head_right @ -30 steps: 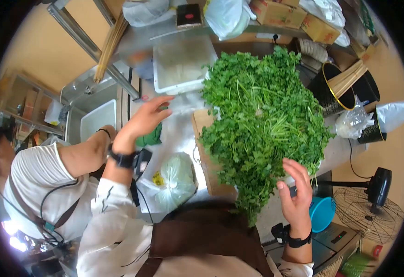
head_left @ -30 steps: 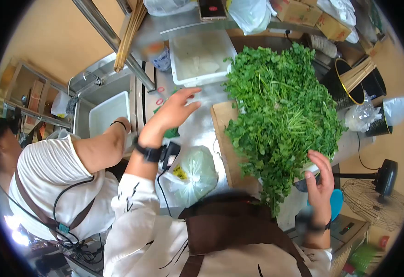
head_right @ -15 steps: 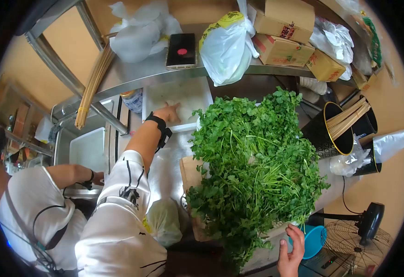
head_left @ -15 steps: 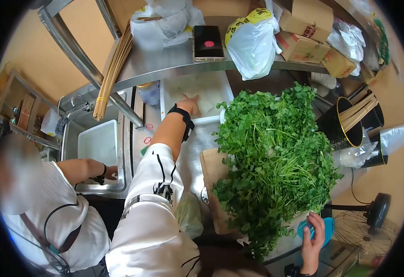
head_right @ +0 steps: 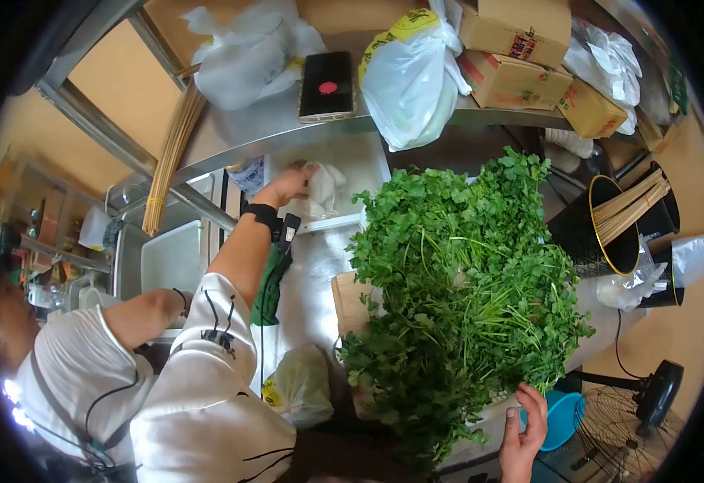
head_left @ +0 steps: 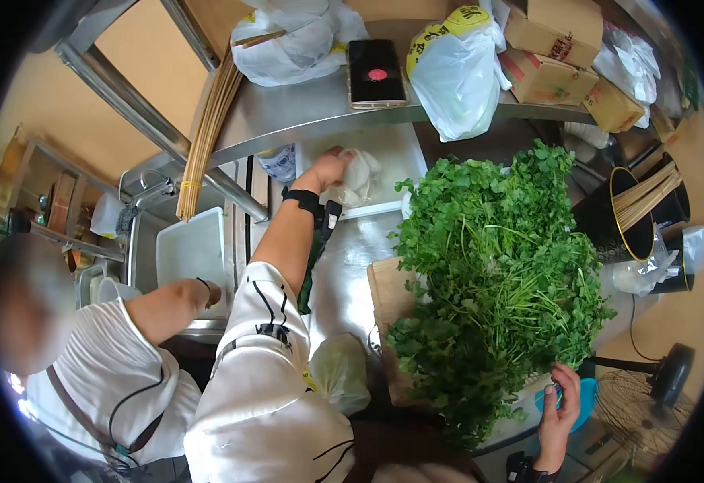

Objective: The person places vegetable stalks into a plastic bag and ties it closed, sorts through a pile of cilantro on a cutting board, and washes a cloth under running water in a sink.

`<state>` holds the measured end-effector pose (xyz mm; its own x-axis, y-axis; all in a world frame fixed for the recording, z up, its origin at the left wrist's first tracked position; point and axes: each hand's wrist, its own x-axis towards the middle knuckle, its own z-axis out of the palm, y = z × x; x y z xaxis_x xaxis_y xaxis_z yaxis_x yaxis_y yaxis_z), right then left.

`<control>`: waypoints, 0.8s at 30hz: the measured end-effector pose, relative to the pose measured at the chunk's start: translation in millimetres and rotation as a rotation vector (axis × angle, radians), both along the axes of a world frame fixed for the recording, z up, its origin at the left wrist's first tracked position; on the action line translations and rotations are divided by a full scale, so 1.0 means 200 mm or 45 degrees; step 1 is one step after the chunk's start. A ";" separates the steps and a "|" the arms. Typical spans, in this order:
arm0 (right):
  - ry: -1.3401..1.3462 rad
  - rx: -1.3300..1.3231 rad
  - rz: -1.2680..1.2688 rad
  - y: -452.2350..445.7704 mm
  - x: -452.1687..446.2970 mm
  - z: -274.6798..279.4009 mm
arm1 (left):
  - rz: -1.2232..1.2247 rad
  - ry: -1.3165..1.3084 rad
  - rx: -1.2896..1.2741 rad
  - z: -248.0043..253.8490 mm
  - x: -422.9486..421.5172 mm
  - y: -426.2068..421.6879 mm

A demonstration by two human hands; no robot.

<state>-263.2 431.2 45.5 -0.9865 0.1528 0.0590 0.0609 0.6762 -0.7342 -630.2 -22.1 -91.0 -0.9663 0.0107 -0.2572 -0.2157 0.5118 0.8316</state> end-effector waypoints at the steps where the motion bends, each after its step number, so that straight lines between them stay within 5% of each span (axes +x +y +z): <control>1: 0.002 -0.016 0.004 0.00 -0.02 -0.01 | 0.296 -0.089 0.622 0.06 0.04 0.01; 7: -0.049 -0.082 0.068 -0.09 -0.11 0.04 | 0.581 -0.130 1.548 0.06 0.07 -0.01; 14: -0.006 -0.006 0.387 -0.31 -0.30 0.19 | 0.889 0.142 1.778 0.15 0.15 -0.07; 17: 0.016 -0.012 0.447 -0.38 -0.34 0.16 | 0.977 0.301 2.247 0.06 0.20 -0.18; 20: -0.012 0.008 0.519 -0.42 -0.36 0.10 | 1.195 0.255 2.038 0.16 0.34 -0.20; 24: -0.036 0.017 0.566 -0.46 -0.36 0.06 | 1.242 0.291 2.146 0.15 0.46 -0.35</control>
<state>-335.0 339.4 57.6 -0.9573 -0.2874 0.0302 -0.2182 0.6506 -0.7274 -539.0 -91.6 -60.5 -0.8012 -0.3983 -0.4466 0.2781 -0.9086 0.3116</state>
